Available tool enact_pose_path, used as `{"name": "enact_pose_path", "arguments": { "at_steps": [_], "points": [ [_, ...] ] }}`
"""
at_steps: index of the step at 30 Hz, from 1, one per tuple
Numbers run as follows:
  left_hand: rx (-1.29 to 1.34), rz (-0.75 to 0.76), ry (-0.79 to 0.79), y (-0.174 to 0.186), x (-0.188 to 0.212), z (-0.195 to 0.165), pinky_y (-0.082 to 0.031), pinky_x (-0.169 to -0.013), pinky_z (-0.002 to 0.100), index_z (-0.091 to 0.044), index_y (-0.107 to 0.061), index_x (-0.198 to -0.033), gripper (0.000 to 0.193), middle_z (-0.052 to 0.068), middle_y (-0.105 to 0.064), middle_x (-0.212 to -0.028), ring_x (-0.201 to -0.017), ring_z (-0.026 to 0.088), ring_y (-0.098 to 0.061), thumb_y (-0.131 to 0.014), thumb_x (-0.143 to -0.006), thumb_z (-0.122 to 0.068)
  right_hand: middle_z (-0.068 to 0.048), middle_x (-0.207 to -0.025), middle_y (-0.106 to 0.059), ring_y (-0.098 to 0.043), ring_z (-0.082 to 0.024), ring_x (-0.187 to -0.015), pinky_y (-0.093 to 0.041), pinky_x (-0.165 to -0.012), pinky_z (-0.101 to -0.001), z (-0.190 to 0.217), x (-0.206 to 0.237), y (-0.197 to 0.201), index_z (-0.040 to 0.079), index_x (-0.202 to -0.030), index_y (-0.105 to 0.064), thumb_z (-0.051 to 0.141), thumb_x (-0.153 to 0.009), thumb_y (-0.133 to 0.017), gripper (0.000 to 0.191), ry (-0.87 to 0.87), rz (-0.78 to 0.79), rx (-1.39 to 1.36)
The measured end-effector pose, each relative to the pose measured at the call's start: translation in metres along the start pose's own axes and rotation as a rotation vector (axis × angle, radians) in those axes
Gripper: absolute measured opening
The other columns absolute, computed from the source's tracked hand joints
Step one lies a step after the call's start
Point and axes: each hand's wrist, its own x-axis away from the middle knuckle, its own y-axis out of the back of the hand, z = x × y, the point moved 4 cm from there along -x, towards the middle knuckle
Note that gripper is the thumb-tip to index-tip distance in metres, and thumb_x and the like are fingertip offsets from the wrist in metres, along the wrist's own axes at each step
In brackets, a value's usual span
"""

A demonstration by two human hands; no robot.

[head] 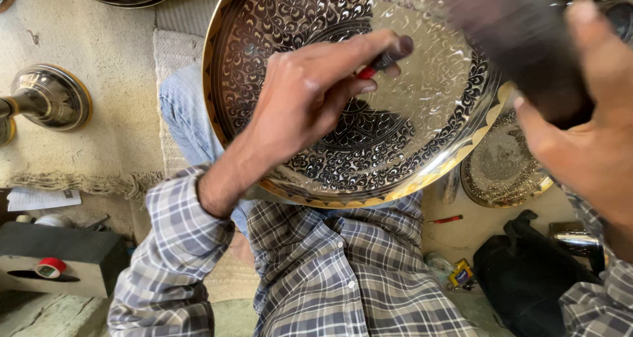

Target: The person engraves a decorative pattern on a large metal plate using a chisel and hammer. They repeatedly strike the chisel to create intricate designs, occasionally pausing to inspect the work.

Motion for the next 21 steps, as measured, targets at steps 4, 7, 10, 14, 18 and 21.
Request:
{"name": "enact_pose_path", "arguments": {
  "at_steps": [4,7,10,14,18,21],
  "points": [
    [0.038,-0.191,0.171,-0.008,0.016,-0.004,-0.068,-0.076,0.029,-0.017,-0.057,-0.140,0.042,0.003,-0.079,-0.116,-0.095,0.015,-0.080,-0.071,-0.104,0.001,-0.017,-0.092,-0.058,-0.061,-0.025,-0.074,-0.051,-0.068,-0.0368,0.017,-0.028,0.010,-0.007,-0.150,-0.042,-0.013,-0.090,-0.071,0.066,0.079,0.063,0.091],
    [0.088,-0.351,0.168,-0.012,0.026,-0.014,-0.070,-0.089,0.025,-0.020,-0.052,-0.147,0.046,0.004,-0.074,-0.125,-0.108,0.014,-0.079,-0.067,-0.111,0.004,-0.016,-0.096,-0.057,-0.061,-0.021,-0.072,-0.050,-0.065,-0.0330,0.013,-0.034,0.007,0.000,-0.141,-0.047,-0.009,-0.098,-0.070,0.050,0.006,0.104,0.052],
    [0.126,-0.437,0.225,-0.018,0.031,-0.020,-0.070,-0.082,0.022,-0.017,-0.052,-0.148,0.047,0.005,-0.074,-0.125,-0.103,0.012,-0.081,-0.067,-0.111,0.007,-0.016,-0.101,-0.058,-0.061,-0.022,-0.077,-0.051,-0.069,-0.0324,0.006,-0.029,0.012,-0.001,-0.142,-0.047,-0.012,-0.097,-0.066,0.050,0.015,0.115,-0.039],
    [0.150,-0.464,0.309,-0.015,0.037,-0.021,-0.071,-0.077,0.020,-0.012,-0.050,-0.148,0.049,0.005,-0.075,-0.122,-0.092,0.008,-0.080,-0.070,-0.107,0.007,-0.019,-0.110,-0.059,-0.063,-0.024,-0.089,-0.053,-0.078,-0.0343,0.010,-0.036,0.015,-0.002,-0.144,-0.046,-0.014,-0.094,-0.062,0.054,0.023,0.138,-0.159],
    [0.161,-0.426,0.277,-0.012,0.038,-0.021,-0.071,-0.078,0.021,-0.014,-0.053,-0.143,0.045,0.005,-0.075,-0.122,-0.098,0.012,-0.080,-0.069,-0.106,0.008,-0.021,-0.119,-0.059,-0.065,-0.027,-0.102,-0.055,-0.087,-0.0361,0.030,-0.058,0.020,-0.003,-0.146,-0.045,-0.016,-0.090,-0.057,0.059,-0.008,0.179,-0.269],
    [0.035,-0.372,0.348,-0.016,0.038,-0.015,-0.069,-0.071,0.021,-0.018,-0.062,-0.134,0.040,0.002,-0.078,-0.114,-0.088,0.008,-0.081,-0.074,-0.104,0.006,-0.023,-0.126,-0.060,-0.067,-0.028,-0.111,-0.056,-0.094,-0.0375,0.038,-0.068,0.023,-0.004,-0.148,-0.044,-0.018,-0.088,-0.054,0.062,-0.064,0.223,-0.377]
  ]
}}
